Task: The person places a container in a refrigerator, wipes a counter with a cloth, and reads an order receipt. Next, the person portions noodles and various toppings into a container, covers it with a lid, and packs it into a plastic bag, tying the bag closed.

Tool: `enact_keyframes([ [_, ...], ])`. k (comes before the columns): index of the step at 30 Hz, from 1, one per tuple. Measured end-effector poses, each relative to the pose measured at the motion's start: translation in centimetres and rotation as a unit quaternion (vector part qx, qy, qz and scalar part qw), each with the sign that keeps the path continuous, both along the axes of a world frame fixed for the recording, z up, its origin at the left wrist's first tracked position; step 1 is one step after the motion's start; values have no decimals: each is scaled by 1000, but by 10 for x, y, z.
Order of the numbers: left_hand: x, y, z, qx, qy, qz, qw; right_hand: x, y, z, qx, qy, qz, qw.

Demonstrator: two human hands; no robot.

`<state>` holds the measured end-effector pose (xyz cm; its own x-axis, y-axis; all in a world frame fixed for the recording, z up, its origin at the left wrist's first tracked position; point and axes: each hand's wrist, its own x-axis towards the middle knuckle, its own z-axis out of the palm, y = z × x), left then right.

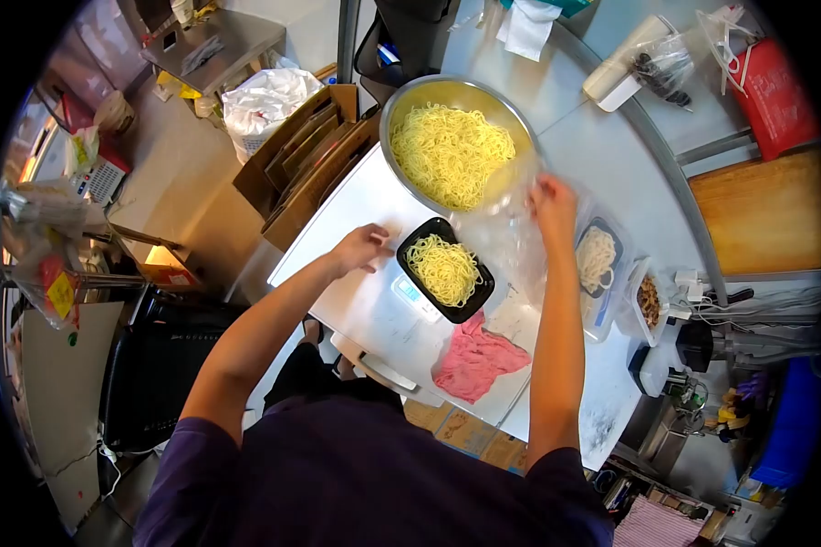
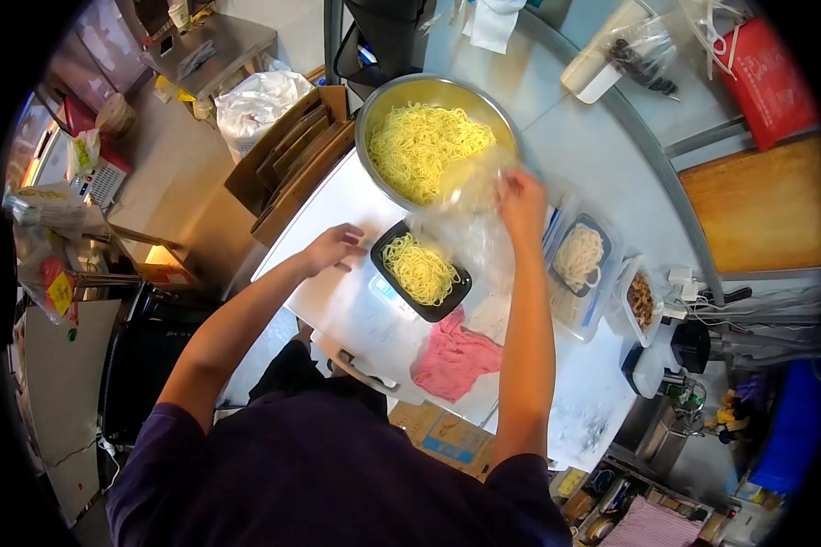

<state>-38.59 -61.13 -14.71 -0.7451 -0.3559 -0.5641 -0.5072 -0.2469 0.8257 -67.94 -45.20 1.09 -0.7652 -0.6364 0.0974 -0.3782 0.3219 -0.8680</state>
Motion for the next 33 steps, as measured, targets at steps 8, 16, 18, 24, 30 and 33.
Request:
enact_keyframes([
  [8, -53, -17, -40, 201, 52, -73, 975, 46, -19, 1, -2, 317, 69, 946],
  [16, 185, -68, -26, 307, 99, 171, 931, 177, 58, -60, -24, -24, -127, 991],
  [18, 244, -98, 13, 323, 165, 226, 904, 219, 8, -73, -23, -81, -128, 988],
  [24, 330, -190, 68, 268, 241, 395, 845, 310, -205, -130, -96, -265, -29, 959],
  [30, 394, -259, 87, 178, 311, 539, 762, 394, -379, -164, -39, -352, 167, 920],
  [33, 423, -293, 73, 165, 313, 577, 736, 426, -475, -183, 29, -357, 200, 912],
])
